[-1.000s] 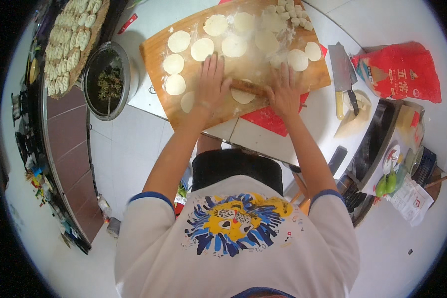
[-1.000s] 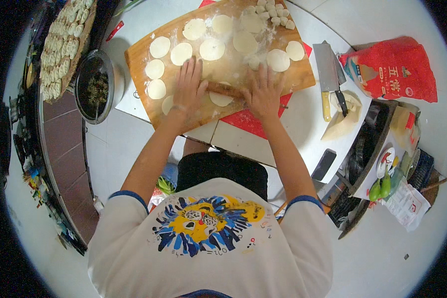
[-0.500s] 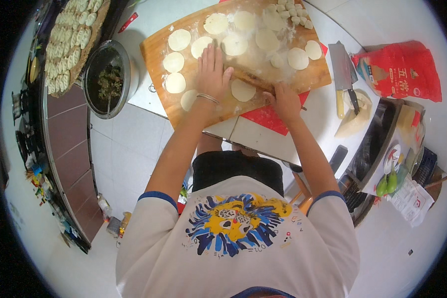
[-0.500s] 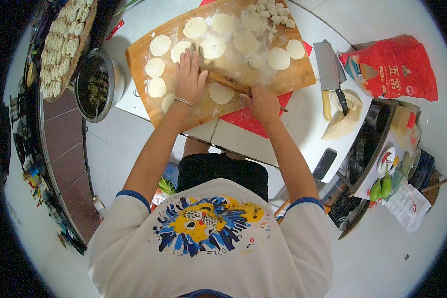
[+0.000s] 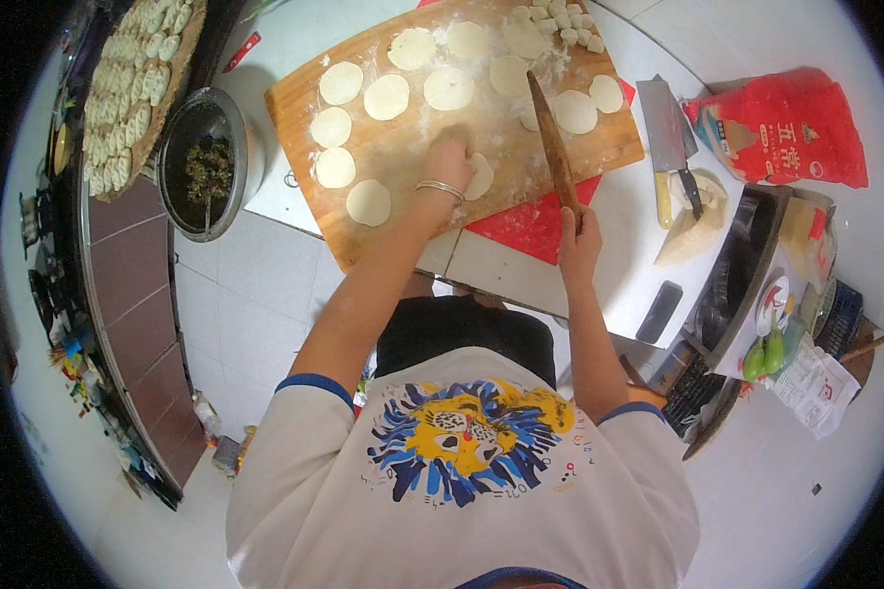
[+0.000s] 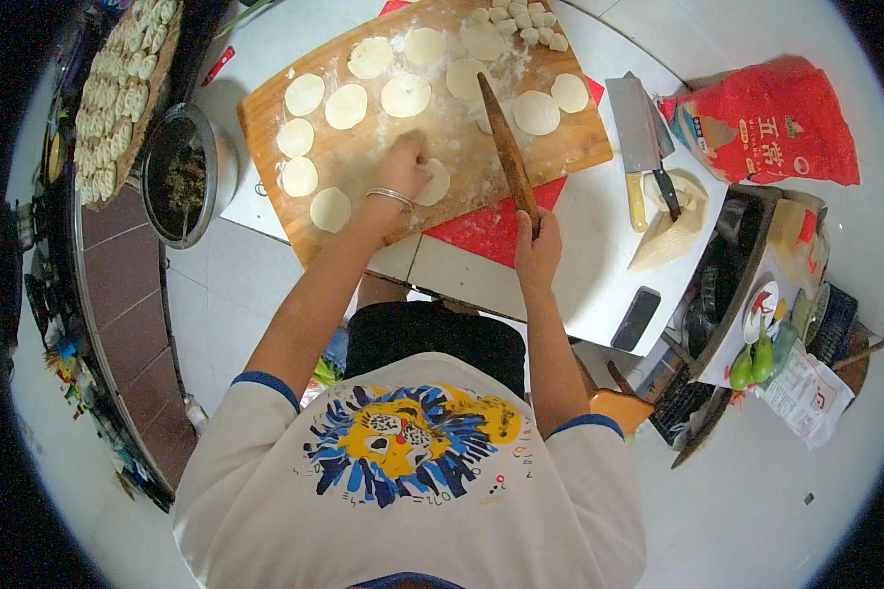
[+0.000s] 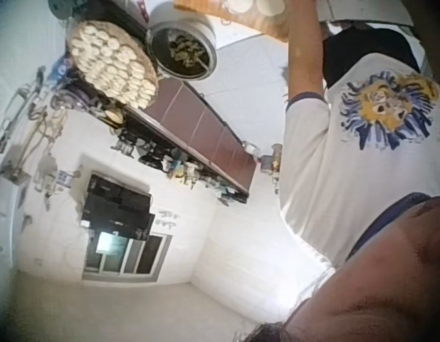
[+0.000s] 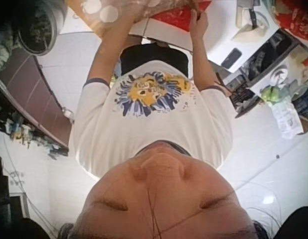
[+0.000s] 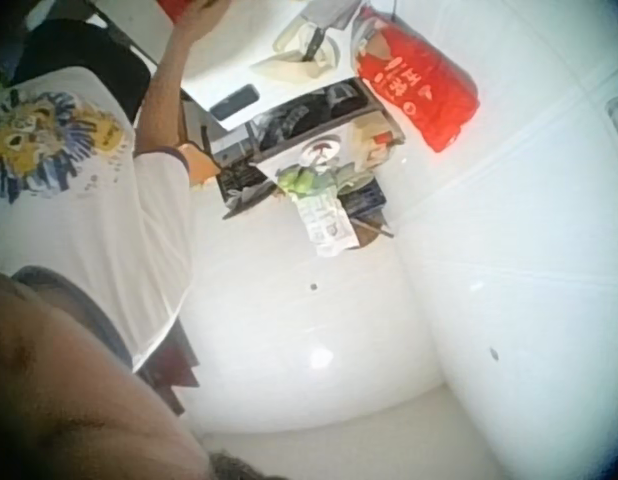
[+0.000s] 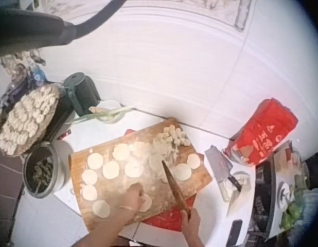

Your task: The person uses a wooden rolling pin to flatten small balls of dough into thin, circular wrappers on a floured wooden board. The person repeatedly rolls, rotates, and repositions the dough pieces to achieve a uniform shape, placing the finished wrappers in a row on the board.

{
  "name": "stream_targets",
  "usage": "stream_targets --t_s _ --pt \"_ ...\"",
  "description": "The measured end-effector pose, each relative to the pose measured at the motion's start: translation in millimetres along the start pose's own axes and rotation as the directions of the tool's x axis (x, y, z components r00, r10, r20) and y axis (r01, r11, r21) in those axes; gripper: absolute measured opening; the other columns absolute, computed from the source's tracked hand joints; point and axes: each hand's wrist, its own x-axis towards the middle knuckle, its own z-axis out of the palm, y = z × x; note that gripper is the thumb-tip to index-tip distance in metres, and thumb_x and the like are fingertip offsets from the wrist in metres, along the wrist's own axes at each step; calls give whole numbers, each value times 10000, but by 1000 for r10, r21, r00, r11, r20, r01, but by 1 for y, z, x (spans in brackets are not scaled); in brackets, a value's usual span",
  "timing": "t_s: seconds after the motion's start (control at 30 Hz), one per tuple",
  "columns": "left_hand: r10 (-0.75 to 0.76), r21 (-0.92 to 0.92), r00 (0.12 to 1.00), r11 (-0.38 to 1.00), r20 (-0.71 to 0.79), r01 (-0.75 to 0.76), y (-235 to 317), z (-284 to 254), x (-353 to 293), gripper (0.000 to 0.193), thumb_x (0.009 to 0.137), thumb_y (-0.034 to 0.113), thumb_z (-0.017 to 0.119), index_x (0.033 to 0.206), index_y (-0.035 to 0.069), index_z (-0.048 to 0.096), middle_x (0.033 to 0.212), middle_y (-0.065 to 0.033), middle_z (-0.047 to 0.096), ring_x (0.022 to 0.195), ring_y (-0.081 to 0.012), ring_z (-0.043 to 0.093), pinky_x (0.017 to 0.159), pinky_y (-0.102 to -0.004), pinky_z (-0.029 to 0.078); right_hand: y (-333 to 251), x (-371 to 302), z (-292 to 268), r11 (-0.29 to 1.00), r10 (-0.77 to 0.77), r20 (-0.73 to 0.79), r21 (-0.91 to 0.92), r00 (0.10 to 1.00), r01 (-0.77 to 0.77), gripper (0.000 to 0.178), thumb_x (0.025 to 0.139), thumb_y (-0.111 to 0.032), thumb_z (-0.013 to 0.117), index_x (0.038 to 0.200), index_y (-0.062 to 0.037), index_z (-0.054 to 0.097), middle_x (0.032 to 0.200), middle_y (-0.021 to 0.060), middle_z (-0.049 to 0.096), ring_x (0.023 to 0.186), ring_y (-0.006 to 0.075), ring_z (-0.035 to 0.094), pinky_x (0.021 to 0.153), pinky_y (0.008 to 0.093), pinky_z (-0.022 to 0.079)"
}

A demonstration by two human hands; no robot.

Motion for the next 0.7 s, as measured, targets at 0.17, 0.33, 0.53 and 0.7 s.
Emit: stream_targets --t_s 0.17,0.33,0.53,0.7 --pt "269 40 962 963 -35 -268 -10 -10 -13 178 752 39 664 916 34 596 925 -179 631 840 -363 605 735 -448 493 1 -3 6 999 -37 18 -8 999 37 322 948 -307 592 1060 -6 607 914 159 638 837 296 617 770 390 481" --pt "155 -547 986 832 61 -97 -12 -22 -36 150 870 99 626 994 27 584 890 -169 639 837 -338 627 742 -375 507 0 -4 11 998 -69 11 -11 998 69 317 949 -298 595 1069 -6 604 906 155 636 819 297 618 752 387 485" --pt "-133 -306 990 945 -48 112 -63 -72 -26 201 885 76 624 1078 42 578 972 -137 625 878 -241 625 774 -327 502 -3 -7 10 998 -61 6 -4 998 62 312 950 -295 597 1072 -7 602 896 152 635 801 282 615 742 374 487" --pt "238 320 930 936 -279 -143 -46 -84 -11 266 789 33 601 1054 13 593 1032 -179 610 974 -342 591 842 -435 489 -11 -2 2 995 -80 -39 54 996 82 293 955 -277 596 1051 -1 610 886 148 644 790 243 610 735 353 486"
